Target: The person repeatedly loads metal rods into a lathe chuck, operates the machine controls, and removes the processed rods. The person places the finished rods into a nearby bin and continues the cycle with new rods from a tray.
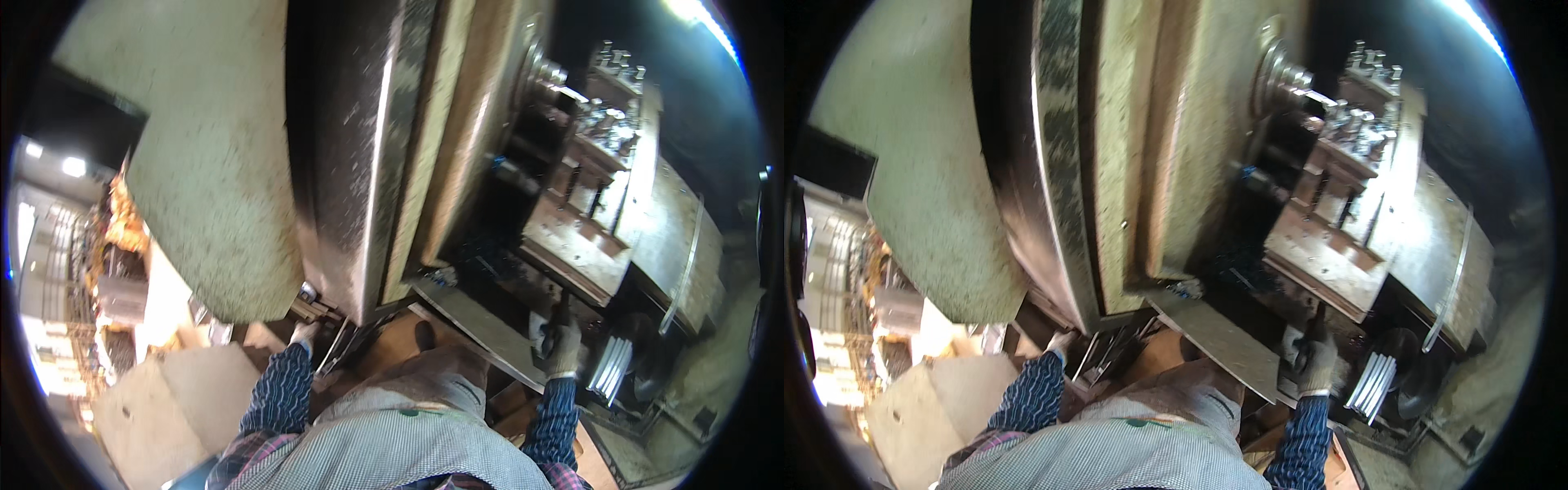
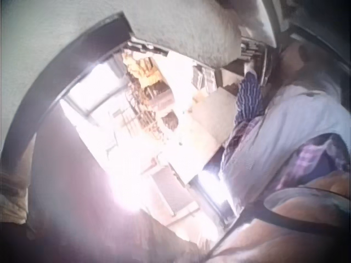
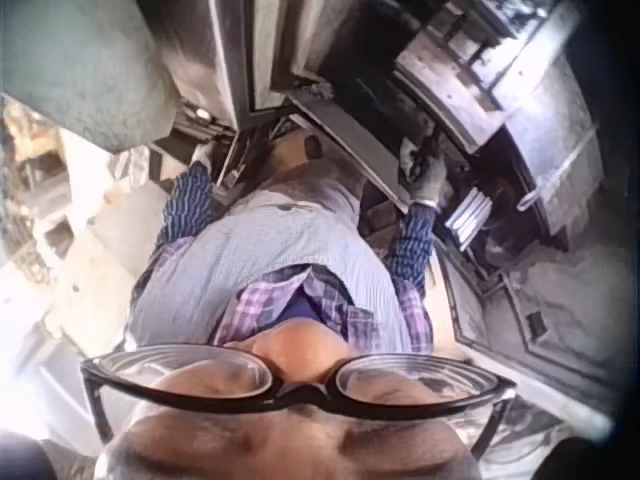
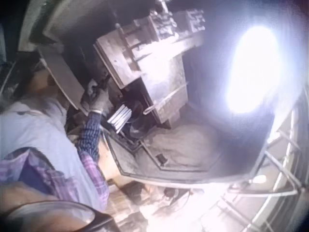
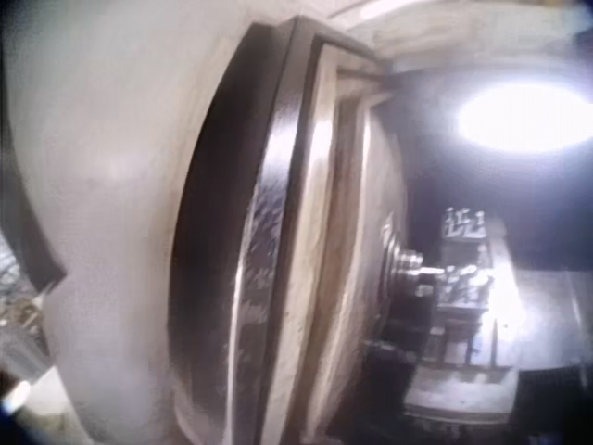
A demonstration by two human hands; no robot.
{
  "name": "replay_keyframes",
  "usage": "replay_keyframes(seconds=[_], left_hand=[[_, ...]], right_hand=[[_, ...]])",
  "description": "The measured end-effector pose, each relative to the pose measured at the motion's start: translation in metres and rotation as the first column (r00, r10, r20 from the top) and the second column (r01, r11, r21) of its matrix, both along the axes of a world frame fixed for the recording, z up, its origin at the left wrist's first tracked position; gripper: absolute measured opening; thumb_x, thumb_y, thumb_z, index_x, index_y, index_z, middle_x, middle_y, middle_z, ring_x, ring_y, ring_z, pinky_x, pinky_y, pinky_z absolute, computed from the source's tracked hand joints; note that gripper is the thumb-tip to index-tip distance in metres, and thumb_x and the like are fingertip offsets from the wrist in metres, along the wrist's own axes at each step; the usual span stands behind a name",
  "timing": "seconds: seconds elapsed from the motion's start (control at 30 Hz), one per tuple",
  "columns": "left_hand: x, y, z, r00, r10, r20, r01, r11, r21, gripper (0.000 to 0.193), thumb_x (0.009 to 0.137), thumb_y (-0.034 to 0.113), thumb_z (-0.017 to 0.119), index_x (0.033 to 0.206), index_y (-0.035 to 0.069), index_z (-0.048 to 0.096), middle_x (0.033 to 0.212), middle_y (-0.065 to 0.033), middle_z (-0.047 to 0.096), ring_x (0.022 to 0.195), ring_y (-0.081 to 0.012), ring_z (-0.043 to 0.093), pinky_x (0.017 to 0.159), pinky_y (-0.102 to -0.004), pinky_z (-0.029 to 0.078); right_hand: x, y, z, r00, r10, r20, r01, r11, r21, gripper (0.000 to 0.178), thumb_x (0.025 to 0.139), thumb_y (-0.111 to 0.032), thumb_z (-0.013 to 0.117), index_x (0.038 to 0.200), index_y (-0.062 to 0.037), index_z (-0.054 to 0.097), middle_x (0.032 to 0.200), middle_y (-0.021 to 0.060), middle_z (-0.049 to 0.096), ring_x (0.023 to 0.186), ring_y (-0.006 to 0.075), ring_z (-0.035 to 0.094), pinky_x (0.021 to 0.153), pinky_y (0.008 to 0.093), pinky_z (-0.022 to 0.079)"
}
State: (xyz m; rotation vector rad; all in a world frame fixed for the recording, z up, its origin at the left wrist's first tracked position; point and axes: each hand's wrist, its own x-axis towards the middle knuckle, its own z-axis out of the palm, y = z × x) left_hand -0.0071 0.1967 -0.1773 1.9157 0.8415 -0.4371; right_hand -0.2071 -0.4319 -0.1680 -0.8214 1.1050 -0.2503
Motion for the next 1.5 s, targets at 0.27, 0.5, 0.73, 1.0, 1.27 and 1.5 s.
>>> replay_keyframes(seconds=[0.27, 0.5, 0.73, 1.0, 1.27, 1.5], left_hand=[[0.036, 0.007, -0.046, 0.957, 0.170, -0.237, -0.183, 0.982, -0.037, 0.028, 0.097, 0.009, 0.071, 0.123, -0.002, 0.066, 0.110, -0.0152, 0.076, 0.092, -0.0319, 0.073, 0.082, -0.0533, 0.060], [0.043, -0.011, -0.043, 0.945, 0.175, -0.277, -0.175, 0.984, 0.024, 0.026, 0.097, 0.011, 0.069, 0.121, 0.000, 0.068, 0.106, -0.0142, 0.076, 0.088, -0.0315, 0.072, 0.077, -0.0514, 0.059], [0.035, -0.001, -0.031, 0.946, 0.202, -0.253, -0.198, 0.979, 0.043, 0.024, 0.097, 0.013, 0.067, 0.118, 0.002, 0.069, 0.103, -0.0131, 0.075, 0.084, -0.0311, 0.071, 0.072, -0.0495, 0.058], [0.038, -0.025, -0.048, 0.944, 0.241, -0.225, -0.234, 0.971, 0.054, 0.022, 0.097, 0.015, 0.065, 0.115, 0.004, 0.070, 0.100, -0.0118, 0.075, 0.080, -0.0307, 0.071, 0.067, -0.0472, 0.057], [0.036, -0.035, -0.051, 0.944, 0.219, -0.245, -0.211, 0.976, 0.059, 0.021, 0.096, 0.017, 0.063, 0.113, 0.006, 0.072, 0.096, -0.0106, 0.075, 0.075, -0.0303, 0.070, 0.062, -0.0450, 0.056], [0.035, -0.038, -0.041, 0.946, 0.220, -0.238, -0.208, 0.975, 0.078, 0.021, 0.096, 0.019, 0.062, 0.110, 0.008, 0.073, 0.093, -0.0095, 0.075, 0.071, -0.0299, 0.070, 0.057, -0.0431, 0.055]], right_hand=[[-0.011, 0.008, 0.046, 0.970, 0.106, -0.218, -0.102, 0.994, 0.027, 0.024, 0.099, -0.022, 0.066, 0.120, -0.0105, 0.066, 0.065, 0.0029, 0.062, 0.035, 0.0095, 0.043, 0.032, 0.0256, 0.030], [0.024, -0.040, -0.183, 0.651, 0.061, -0.757, -0.711, -0.302, -0.636, 0.047, 0.096, -0.028, 0.063, 0.139, -0.0117, 0.062, 0.133, 0.0148, 0.068, 0.123, 0.0357, 0.063, 0.099, 0.0492, 0.055], [0.094, -0.100, -0.208, 0.626, 0.163, -0.763, -0.764, -0.070, -0.642, 0.047, 0.099, -0.032, 0.058, 0.141, -0.0101, 0.063, 0.138, 0.0181, 0.066, 0.130, 0.0355, 0.059, 0.109, 0.0504, 0.048], [0.040, -0.028, -0.085, 0.715, 0.535, -0.449, -0.698, 0.569, -0.435, 0.037, 0.102, -0.031, 0.058, 0.128, -0.0065, 0.066, 0.111, 0.0132, 0.066, 0.099, 0.0263, 0.060, 0.085, 0.0430, 0.047], [-0.068, 0.030, 0.079, 0.967, 0.053, -0.249, -0.013, 0.987, 0.159, 0.021, 0.097, -0.019, 0.064, 0.112, -0.0048, 0.067, 0.064, 0.0024, 0.059, 0.042, 0.0088, 0.046, 0.037, 0.0247, 0.034], [-0.084, 0.001, 0.028, 0.480, 0.190, -0.856, -0.740, 0.612, -0.279, 0.041, 0.092, -0.035, 0.071, 0.109, 0.0018, 0.074, 0.099, 0.0227, 0.076, 0.096, 0.0365, 0.074, 0.089, 0.0478, 0.058]])
